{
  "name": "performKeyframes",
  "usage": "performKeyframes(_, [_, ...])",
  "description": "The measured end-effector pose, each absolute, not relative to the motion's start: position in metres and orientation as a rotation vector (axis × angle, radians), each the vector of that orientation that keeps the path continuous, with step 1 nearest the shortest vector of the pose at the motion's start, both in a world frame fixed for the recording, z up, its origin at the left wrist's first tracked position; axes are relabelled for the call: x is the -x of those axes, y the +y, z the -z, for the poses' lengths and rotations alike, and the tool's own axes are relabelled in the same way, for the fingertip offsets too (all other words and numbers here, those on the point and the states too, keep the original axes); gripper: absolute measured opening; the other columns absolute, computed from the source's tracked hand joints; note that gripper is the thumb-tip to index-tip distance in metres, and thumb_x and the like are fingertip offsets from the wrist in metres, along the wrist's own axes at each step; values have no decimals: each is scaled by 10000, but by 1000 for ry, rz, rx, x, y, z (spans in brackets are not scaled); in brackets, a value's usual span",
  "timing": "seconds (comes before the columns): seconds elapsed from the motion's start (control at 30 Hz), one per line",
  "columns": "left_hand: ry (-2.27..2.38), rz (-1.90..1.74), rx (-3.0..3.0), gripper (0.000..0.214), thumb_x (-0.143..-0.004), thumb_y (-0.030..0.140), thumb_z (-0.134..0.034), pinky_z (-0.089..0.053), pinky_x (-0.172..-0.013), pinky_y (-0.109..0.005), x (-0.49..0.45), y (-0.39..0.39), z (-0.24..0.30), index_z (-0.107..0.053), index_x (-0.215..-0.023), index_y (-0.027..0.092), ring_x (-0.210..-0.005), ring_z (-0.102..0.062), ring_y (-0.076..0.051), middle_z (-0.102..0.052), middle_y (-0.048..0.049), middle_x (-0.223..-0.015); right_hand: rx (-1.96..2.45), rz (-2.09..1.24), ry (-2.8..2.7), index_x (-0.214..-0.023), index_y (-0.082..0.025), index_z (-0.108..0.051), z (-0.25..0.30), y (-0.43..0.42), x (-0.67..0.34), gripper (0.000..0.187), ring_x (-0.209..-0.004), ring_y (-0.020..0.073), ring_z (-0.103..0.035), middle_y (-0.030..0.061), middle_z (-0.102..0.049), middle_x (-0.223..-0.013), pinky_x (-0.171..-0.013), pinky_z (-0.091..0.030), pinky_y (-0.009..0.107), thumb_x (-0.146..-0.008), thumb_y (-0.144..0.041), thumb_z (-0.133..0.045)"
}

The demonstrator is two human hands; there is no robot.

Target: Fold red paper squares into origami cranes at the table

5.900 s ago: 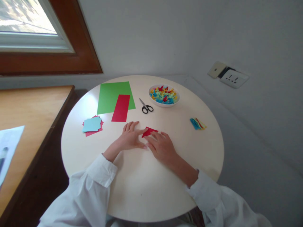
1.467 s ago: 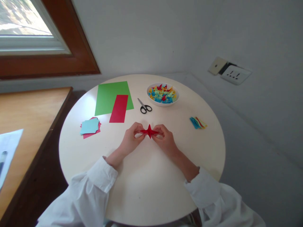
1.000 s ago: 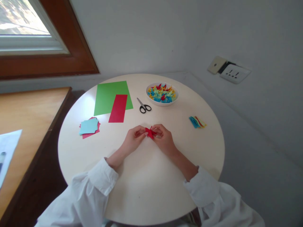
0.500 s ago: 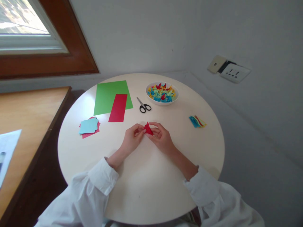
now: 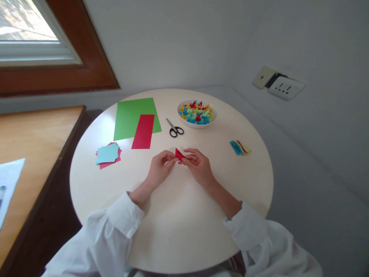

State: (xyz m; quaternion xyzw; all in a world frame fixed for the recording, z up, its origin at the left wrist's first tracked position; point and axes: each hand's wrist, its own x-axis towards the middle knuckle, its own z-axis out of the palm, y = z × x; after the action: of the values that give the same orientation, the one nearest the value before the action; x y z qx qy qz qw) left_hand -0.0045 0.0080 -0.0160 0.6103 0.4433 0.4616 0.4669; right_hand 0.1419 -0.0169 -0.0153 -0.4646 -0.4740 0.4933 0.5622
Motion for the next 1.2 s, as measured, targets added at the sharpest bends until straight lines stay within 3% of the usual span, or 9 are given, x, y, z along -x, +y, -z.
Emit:
performKeyframes(0.27, [1095,-1140,-1345,223,-643,322,-697,-391,-512,-205,3,7,9,-551,-667,155,-531,-510,-83,-556,34,-582,1096,-1167,-1121,-925,-199,-557,14,-17,-142,354,-690,185,-703,25,-723,-755,-737,-556,348,-656,-372,-708])
performKeyframes(0.47, [1020,-1051,-1225,285,-623,339,-724,-483,-642,-254,3,7,8,-605,-797,146,-673,-632,-140,-676,-33,-724,1089,-1155,-1118,-908,-202,-556,14,-16,-143,349,-698,193,-703,32,-724,-761,-736,-559,351,-650,-382,-709])
performKeyframes(0.6, [997,-984,-1264,264,-636,344,-718,-487,-687,-281,4,8,10,-655,-778,130,-709,-640,-160,-702,-64,-773,1084,-1154,-1106,-903,-200,-560,14,-17,-143,334,-691,186,-702,27,-723,-751,-734,-560,339,-649,-352,-715])
performKeyframes(0.93, [1035,-986,-1336,218,-645,347,-700,-431,-579,-241,4,7,11,-648,-668,136,-600,-587,-133,-673,-37,-649,1084,-1152,-1130,-880,-185,-594,17,-15,-143,256,-677,161,-681,22,-711,-758,-694,-548,304,-662,-276,-693])
performKeyframes(1.2, [1050,-942,-1394,219,-658,345,-675,-362,-505,-212,4,5,10,-636,-639,131,-547,-521,-105,-634,-18,-599,1177,-1061,-1265,-705,-171,-636,13,-16,-144,125,-625,146,-628,13,-663,-648,-616,-495,265,-710,-295,-640])
